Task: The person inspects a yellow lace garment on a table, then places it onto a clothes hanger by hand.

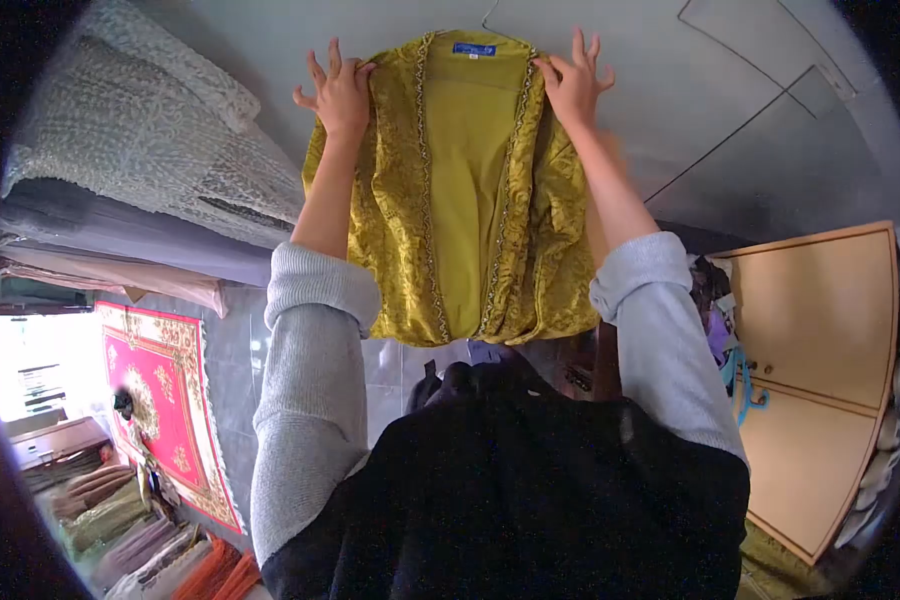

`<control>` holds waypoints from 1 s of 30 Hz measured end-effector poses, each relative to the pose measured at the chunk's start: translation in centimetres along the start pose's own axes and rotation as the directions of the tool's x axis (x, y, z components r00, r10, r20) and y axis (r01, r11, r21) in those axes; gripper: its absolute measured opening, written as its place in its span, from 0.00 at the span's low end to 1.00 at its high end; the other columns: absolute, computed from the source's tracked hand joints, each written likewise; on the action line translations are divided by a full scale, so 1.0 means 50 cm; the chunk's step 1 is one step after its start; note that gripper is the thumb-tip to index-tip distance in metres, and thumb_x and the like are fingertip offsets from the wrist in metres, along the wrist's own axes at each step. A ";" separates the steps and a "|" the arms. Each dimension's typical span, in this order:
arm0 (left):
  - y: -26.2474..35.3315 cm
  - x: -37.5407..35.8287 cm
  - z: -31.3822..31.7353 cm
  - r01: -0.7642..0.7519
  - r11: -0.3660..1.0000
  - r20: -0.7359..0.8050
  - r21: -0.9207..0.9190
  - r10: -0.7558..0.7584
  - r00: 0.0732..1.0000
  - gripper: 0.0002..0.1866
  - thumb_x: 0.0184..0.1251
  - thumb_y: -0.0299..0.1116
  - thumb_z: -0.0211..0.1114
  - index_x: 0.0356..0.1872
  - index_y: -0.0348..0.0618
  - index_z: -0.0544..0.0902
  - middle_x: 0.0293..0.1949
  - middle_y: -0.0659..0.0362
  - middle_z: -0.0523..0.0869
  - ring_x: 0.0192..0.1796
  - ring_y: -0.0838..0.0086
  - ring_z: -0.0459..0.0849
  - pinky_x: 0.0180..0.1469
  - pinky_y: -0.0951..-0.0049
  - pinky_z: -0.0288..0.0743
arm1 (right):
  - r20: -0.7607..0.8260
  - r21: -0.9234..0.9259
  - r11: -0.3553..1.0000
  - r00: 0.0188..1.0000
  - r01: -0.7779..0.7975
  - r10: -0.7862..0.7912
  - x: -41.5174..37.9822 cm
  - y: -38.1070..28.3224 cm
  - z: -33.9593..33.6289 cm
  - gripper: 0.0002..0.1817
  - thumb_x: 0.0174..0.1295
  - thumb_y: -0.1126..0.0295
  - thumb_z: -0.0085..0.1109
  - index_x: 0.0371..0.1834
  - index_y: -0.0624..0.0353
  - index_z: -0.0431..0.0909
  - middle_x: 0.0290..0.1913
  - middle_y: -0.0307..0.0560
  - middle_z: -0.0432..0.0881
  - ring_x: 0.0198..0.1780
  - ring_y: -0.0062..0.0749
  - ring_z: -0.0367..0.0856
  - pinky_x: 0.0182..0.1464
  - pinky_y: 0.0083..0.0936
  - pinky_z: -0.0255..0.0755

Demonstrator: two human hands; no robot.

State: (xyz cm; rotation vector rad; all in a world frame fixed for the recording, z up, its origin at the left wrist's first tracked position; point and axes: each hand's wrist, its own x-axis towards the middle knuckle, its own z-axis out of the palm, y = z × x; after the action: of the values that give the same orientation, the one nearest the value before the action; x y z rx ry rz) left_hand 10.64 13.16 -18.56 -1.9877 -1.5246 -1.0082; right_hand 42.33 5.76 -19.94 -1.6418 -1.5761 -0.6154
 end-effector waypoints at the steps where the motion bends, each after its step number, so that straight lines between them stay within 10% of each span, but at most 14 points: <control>1: -0.001 -0.010 0.010 0.008 1.000 0.019 -0.012 -0.008 1.000 0.09 0.65 0.45 0.55 0.35 0.57 0.80 0.65 0.67 0.66 0.69 0.58 0.56 0.56 0.36 0.43 | 0.014 0.007 1.000 1.000 -0.011 0.011 -0.013 0.008 0.018 0.15 0.58 0.51 0.58 0.33 0.50 0.85 0.69 0.48 0.56 0.71 0.51 0.47 0.57 0.74 0.34; 10: 0.014 -0.100 0.061 0.139 0.990 0.240 0.040 -0.144 0.960 0.10 0.64 0.46 0.56 0.38 0.56 0.80 0.66 0.65 0.64 0.70 0.56 0.52 0.56 0.32 0.43 | 0.330 -0.003 1.000 0.944 -0.003 0.004 -0.114 -0.010 0.065 0.12 0.60 0.54 0.57 0.38 0.45 0.84 0.70 0.41 0.57 0.72 0.46 0.47 0.60 0.70 0.36; 20: 0.043 -0.097 0.080 0.239 0.971 0.123 -0.015 -0.236 0.964 0.14 0.63 0.47 0.56 0.43 0.53 0.79 0.68 0.57 0.59 0.71 0.53 0.49 0.56 0.30 0.44 | 0.242 0.166 0.976 0.965 -0.139 0.096 -0.170 -0.018 0.062 0.14 0.63 0.55 0.53 0.48 0.42 0.81 0.71 0.50 0.53 0.72 0.52 0.44 0.61 0.70 0.34; 24: 0.093 -0.171 -0.059 0.003 1.000 0.336 -0.031 0.007 0.942 0.18 0.55 0.50 0.63 0.42 0.52 0.79 0.68 0.57 0.59 0.72 0.54 0.45 0.58 0.31 0.42 | 0.613 0.331 0.942 0.771 -0.050 -0.174 -0.247 -0.072 -0.054 0.09 0.58 0.58 0.58 0.39 0.40 0.84 0.72 0.43 0.52 0.74 0.47 0.39 0.65 0.64 0.32; 28: 0.136 -0.288 -0.164 0.010 1.000 0.716 0.010 -0.014 0.698 0.28 0.48 0.57 0.64 0.49 0.56 0.80 0.70 0.58 0.55 0.73 0.52 0.40 0.60 0.31 0.33 | 0.882 0.256 0.967 0.403 0.023 -0.243 -0.322 -0.103 -0.125 0.15 0.58 0.60 0.59 0.49 0.43 0.80 0.74 0.43 0.40 0.75 0.41 0.33 0.66 0.64 0.33; 30: 0.134 -0.337 -0.176 0.087 0.996 0.691 0.036 -0.088 0.718 0.29 0.47 0.57 0.65 0.50 0.56 0.80 0.70 0.58 0.55 0.73 0.53 0.39 0.60 0.32 0.32 | 0.875 0.220 0.976 0.440 0.006 -0.200 -0.345 -0.093 -0.134 0.18 0.57 0.66 0.60 0.53 0.44 0.77 0.74 0.48 0.36 0.75 0.45 0.31 0.64 0.65 0.37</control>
State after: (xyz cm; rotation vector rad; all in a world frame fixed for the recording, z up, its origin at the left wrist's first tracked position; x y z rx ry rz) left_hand 12.39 -5.82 -25.24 -2.4661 -1.9919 -0.2538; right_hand 36.78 -10.35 -28.58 -1.8260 -2.3974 0.5148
